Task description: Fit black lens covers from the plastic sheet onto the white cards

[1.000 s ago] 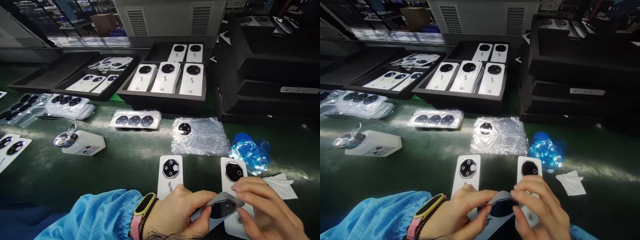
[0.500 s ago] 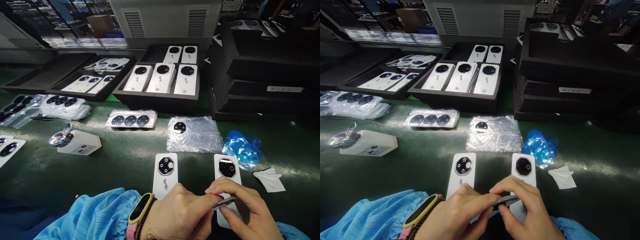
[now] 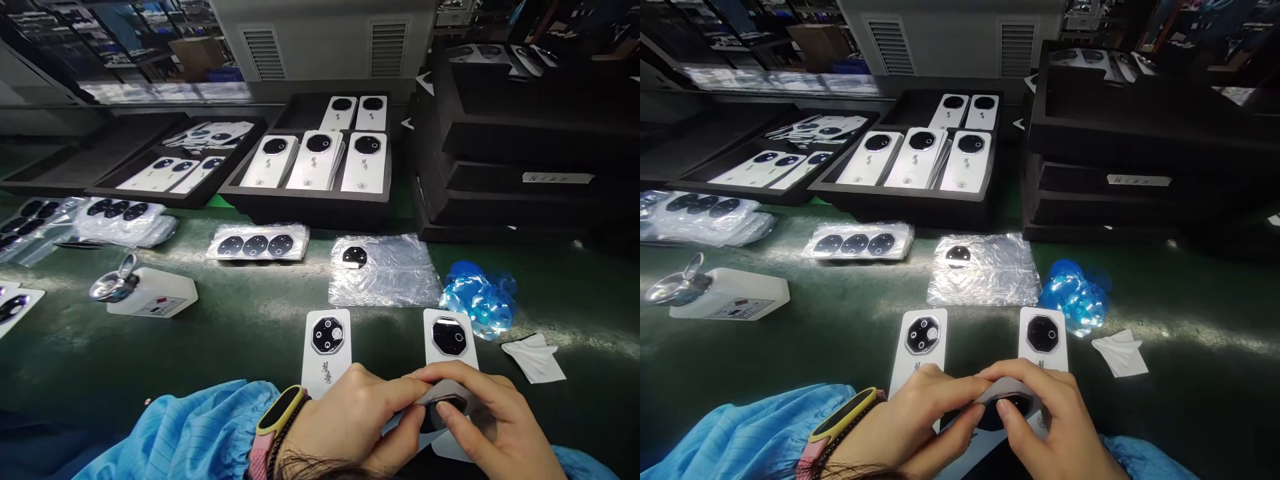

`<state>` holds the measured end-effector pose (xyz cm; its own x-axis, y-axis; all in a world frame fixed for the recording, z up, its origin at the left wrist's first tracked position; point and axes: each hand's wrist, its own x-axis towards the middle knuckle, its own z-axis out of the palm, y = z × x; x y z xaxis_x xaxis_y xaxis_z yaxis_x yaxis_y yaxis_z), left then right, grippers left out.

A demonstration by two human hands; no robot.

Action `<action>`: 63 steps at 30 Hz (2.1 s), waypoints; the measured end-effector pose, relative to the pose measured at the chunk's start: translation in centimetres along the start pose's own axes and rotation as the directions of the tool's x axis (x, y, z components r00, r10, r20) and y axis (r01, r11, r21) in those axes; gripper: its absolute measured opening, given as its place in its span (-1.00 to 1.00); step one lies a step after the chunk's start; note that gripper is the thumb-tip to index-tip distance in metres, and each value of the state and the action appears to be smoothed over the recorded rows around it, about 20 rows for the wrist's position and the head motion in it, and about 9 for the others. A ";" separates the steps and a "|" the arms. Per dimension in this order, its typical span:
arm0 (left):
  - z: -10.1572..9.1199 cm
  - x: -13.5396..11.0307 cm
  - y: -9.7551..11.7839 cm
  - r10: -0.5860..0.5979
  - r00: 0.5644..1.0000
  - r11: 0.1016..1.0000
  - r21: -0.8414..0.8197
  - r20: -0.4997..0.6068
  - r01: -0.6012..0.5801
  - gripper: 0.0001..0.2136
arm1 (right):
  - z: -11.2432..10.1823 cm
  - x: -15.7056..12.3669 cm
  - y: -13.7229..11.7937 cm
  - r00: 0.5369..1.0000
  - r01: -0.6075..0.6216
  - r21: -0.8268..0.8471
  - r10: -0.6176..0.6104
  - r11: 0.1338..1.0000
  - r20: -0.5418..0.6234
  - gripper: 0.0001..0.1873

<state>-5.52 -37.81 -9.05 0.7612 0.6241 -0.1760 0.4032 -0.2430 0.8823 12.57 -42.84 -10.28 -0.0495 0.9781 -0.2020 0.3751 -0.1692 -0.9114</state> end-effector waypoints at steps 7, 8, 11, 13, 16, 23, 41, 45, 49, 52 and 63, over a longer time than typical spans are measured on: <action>0.7 0.1 -0.6 0.134 0.987 0.990 0.047 -0.091 -0.130 -0.73 | -0.1 -0.2 0.7 0.998 0.058 -0.049 -0.059 0.997 -0.002 -0.71; 0.8 0.1 -0.6 0.141 0.985 0.989 0.064 -0.101 -0.135 -0.73 | -0.1 -0.3 0.9 0.996 0.091 -0.069 -0.092 0.994 -0.011 -0.72; 1.1 0.0 -0.4 0.152 0.980 0.984 0.113 -0.131 -0.137 -0.74 | -0.1 -0.3 1.0 0.986 0.155 -0.144 -0.162 0.977 -0.037 -0.77; 1.3 0.0 -0.4 0.178 0.971 0.978 0.135 -0.160 -0.157 -0.75 | -0.1 -0.3 0.8 0.983 0.164 -0.188 -0.177 0.968 -0.053 -0.78; 1.5 0.1 -0.6 0.221 0.955 0.970 0.152 -0.198 -0.193 -0.76 | -0.1 -0.3 0.7 0.976 0.185 -0.214 -0.204 0.959 -0.072 -0.76; 0.8 0.5 -0.6 0.153 0.982 0.988 -0.020 -0.115 -0.156 -0.76 | -0.2 -0.3 1.2 0.974 0.183 -0.200 -0.205 0.963 -0.096 -0.72; 1.2 3.3 -4.1 -0.067 0.997 0.873 -0.482 0.039 0.077 -0.23 | -1.0 3.9 2.8 0.733 0.593 -0.536 -0.678 0.600 0.052 -0.76; 1.4 3.0 -4.6 -0.006 0.999 0.920 -0.392 0.035 0.020 -0.21 | -1.0 4.4 3.1 0.744 0.592 -0.548 -0.663 0.591 0.087 -0.80; 1.5 2.7 -4.9 0.074 0.997 0.947 -0.314 0.013 -0.066 -0.26 | -1.1 4.2 3.0 0.753 0.594 -0.535 -0.650 0.601 0.105 -0.78; 1.6 2.6 -5.0 0.053 0.998 0.953 -0.300 0.033 -0.041 -0.28 | -1.2 4.2 2.8 0.746 0.599 -0.536 -0.658 0.595 0.104 -0.76; 1.8 2.8 -5.2 0.084 0.996 0.956 -0.286 0.031 -0.072 -0.27 | -1.0 4.0 2.7 0.762 0.587 -0.555 -0.634 0.590 0.131 -0.80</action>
<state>-4.54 -36.17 -14.90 0.8079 0.5780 -0.1148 0.1854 -0.0645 0.9805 14.34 -39.22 -13.17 -0.3972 0.8367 0.3770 0.7059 0.5411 -0.4571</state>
